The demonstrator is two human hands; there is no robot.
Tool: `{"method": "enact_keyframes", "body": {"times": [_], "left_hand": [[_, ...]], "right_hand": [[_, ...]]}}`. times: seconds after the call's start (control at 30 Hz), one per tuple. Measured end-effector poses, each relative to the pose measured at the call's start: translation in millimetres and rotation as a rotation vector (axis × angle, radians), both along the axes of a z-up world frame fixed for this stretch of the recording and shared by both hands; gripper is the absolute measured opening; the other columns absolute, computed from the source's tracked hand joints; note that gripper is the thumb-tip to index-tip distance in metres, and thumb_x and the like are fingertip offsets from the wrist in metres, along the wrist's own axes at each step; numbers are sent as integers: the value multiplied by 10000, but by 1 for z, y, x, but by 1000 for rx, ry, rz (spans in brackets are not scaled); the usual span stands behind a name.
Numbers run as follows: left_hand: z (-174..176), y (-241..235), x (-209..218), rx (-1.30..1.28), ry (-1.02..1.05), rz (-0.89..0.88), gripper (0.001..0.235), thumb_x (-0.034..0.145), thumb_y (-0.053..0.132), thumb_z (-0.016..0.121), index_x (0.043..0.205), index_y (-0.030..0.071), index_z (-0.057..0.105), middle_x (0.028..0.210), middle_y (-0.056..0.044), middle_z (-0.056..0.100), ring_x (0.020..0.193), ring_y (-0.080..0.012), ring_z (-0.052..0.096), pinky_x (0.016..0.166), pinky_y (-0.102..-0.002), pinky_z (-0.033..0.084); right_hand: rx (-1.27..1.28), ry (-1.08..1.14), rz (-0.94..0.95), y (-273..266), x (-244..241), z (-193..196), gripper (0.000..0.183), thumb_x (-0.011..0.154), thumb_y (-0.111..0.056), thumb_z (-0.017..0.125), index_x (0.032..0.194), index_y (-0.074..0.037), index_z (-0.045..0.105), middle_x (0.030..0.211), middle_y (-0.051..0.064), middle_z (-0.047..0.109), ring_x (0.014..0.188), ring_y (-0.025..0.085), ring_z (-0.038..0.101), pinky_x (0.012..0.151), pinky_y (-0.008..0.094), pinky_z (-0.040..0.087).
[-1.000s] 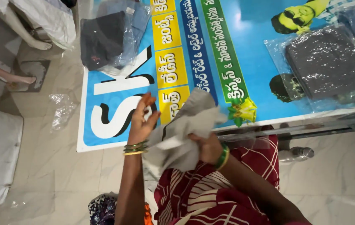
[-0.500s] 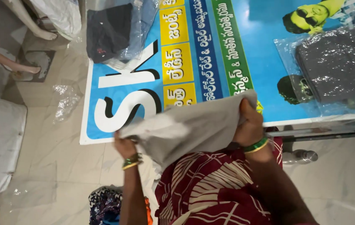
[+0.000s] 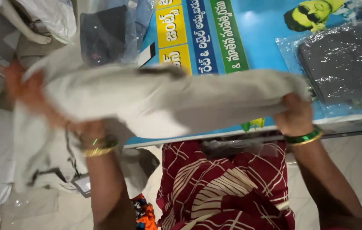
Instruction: Folding and packing trousers into plastic bags on a store counter.
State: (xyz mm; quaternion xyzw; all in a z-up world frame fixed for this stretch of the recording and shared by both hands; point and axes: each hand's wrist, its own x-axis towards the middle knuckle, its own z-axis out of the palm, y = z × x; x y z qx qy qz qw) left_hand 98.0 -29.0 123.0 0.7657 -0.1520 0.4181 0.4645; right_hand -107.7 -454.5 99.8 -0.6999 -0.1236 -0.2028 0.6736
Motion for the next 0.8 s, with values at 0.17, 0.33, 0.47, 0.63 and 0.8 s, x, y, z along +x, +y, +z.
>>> {"method": "enact_keyframes", "body": {"times": [0.17,0.33,0.47,0.63,0.8], "left_hand": [[38,-156,78,158,-14,-197,658,943,231,728,1479,-18,439,1447,-243,469,1348,-399,437,1167,-491,363],[-15,-201,105,328,-18,-388,745,904,191,734,1528,-20,387,1538,-297,401,1446,-474,357,1234,-522,285],[-78,-189,71,370,191,-363,581,913,217,728,1397,-33,525,1376,-276,587,1308,-446,524,1144,-517,393],[-179,-93,-9,511,537,-143,551,836,343,762,1261,18,630,1236,-246,650,1170,-448,588,1008,-530,464],[-178,-27,-92,646,927,6,656,839,459,741,1351,76,592,1365,-222,559,1335,-443,479,1079,-615,384]], "right_hand": [[583,-87,-240,-72,-9,16,460,1147,-364,589,1482,-48,585,1500,73,605,1387,216,566,1259,417,478],[647,-136,-366,-147,-22,-13,485,1114,-366,542,1487,-56,567,1575,137,578,1508,315,562,1312,494,442],[820,283,-811,-174,-58,-58,457,1051,-317,555,1440,-87,621,1491,104,631,1362,289,590,1168,480,446],[906,505,-976,-220,-119,-185,407,1043,-223,550,1413,-55,569,1452,129,601,1392,292,570,1168,488,391],[268,316,-1168,-193,-112,-206,542,889,-37,567,1409,-35,416,1435,213,572,1359,404,598,1151,524,496]]}}
